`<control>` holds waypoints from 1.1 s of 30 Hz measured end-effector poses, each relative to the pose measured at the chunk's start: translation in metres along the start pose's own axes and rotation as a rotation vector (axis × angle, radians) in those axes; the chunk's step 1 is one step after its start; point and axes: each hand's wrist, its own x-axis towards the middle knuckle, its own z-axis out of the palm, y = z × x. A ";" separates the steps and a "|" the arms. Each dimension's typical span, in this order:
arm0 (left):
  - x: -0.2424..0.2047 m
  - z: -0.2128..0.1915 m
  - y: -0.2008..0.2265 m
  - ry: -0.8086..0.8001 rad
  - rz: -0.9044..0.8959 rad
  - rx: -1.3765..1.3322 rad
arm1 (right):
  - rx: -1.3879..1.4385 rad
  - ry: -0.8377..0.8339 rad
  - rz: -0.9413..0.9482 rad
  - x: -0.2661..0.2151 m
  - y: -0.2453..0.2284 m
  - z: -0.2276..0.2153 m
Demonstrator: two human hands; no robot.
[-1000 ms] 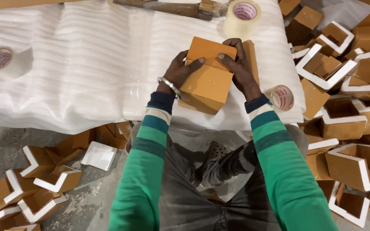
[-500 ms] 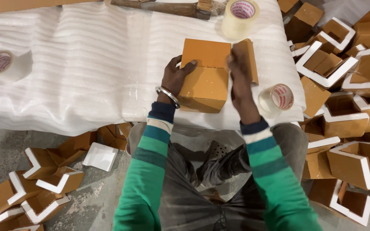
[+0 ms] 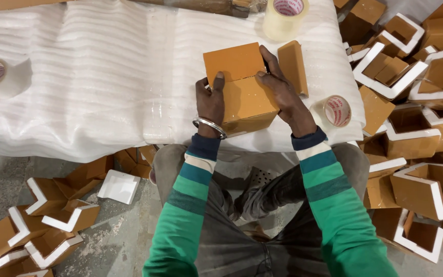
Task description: The person fits together foam-lined cardboard corner protectors and secures them with clear tape before setting them aside. He repeats this process, assembling and taping more pieces on a white padded surface.
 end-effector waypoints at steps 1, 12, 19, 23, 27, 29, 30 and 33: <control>-0.002 -0.001 0.004 -0.014 0.008 0.022 | -0.023 -0.010 -0.012 0.000 -0.001 -0.001; -0.002 0.001 0.007 0.023 0.097 0.089 | -1.276 0.348 0.346 0.037 0.050 -0.097; -0.004 0.000 0.004 0.025 0.113 0.055 | -0.276 0.184 0.077 0.011 -0.004 -0.080; -0.006 0.001 0.010 0.020 0.104 0.058 | -0.333 0.109 0.177 -0.007 -0.037 -0.018; -0.001 -0.001 0.009 -0.005 0.071 0.067 | -0.321 0.057 0.132 -0.007 -0.024 -0.001; -0.001 -0.001 0.007 -0.021 0.065 0.073 | -0.270 0.057 0.094 -0.008 -0.019 0.000; -0.001 0.000 0.007 -0.028 0.081 0.063 | -0.236 0.055 0.095 -0.006 -0.019 0.000; 0.000 0.001 0.005 -0.046 0.098 0.041 | -0.180 0.054 0.107 -0.004 -0.014 -0.001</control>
